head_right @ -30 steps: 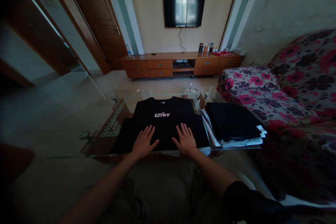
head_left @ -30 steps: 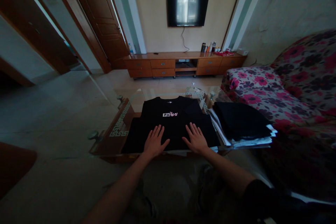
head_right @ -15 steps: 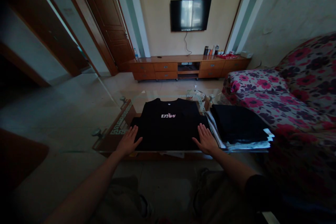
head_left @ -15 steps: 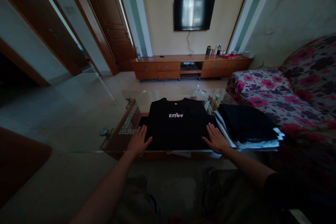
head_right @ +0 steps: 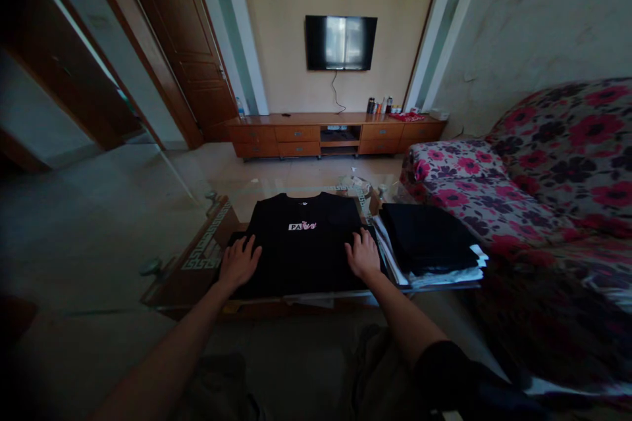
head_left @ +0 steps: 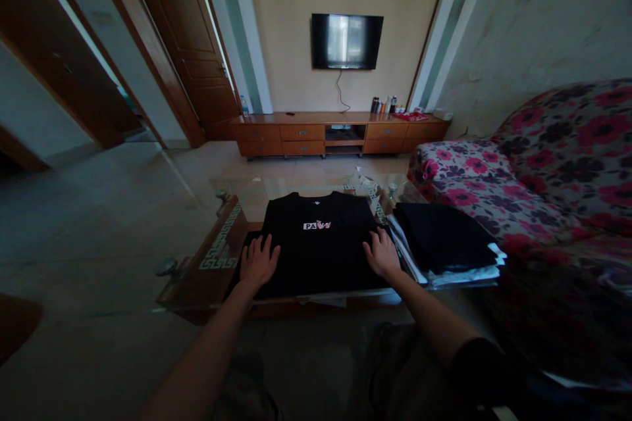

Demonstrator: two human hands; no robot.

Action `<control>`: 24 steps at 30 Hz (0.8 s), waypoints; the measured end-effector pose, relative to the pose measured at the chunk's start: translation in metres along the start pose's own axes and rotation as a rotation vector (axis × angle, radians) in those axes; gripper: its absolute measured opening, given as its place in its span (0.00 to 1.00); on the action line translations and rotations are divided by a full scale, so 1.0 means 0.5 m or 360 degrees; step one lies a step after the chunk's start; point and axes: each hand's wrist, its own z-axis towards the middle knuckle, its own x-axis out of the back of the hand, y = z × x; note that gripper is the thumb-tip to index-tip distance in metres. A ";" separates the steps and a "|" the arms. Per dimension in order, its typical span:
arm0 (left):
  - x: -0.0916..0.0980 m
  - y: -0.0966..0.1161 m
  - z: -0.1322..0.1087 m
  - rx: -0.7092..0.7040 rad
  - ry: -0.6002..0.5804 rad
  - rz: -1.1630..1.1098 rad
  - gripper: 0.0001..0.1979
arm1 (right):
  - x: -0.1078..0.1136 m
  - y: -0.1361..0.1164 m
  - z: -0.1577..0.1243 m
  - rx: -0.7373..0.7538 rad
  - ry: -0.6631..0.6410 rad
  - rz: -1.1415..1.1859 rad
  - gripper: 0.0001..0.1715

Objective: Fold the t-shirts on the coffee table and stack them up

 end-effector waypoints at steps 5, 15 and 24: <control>-0.011 0.051 0.115 0.0086 0.0061 -0.0083 0.34 | -0.021 -0.024 0.096 -0.0151 0.0105 0.0105 0.27; -0.092 0.010 0.349 0.0320 0.0376 -0.0662 0.30 | -0.080 0.026 0.323 -0.0344 0.0447 0.0327 0.18; -0.136 0.016 0.417 0.0467 0.0113 -0.0573 0.34 | -0.166 0.069 0.474 -0.0465 0.0364 0.0559 0.17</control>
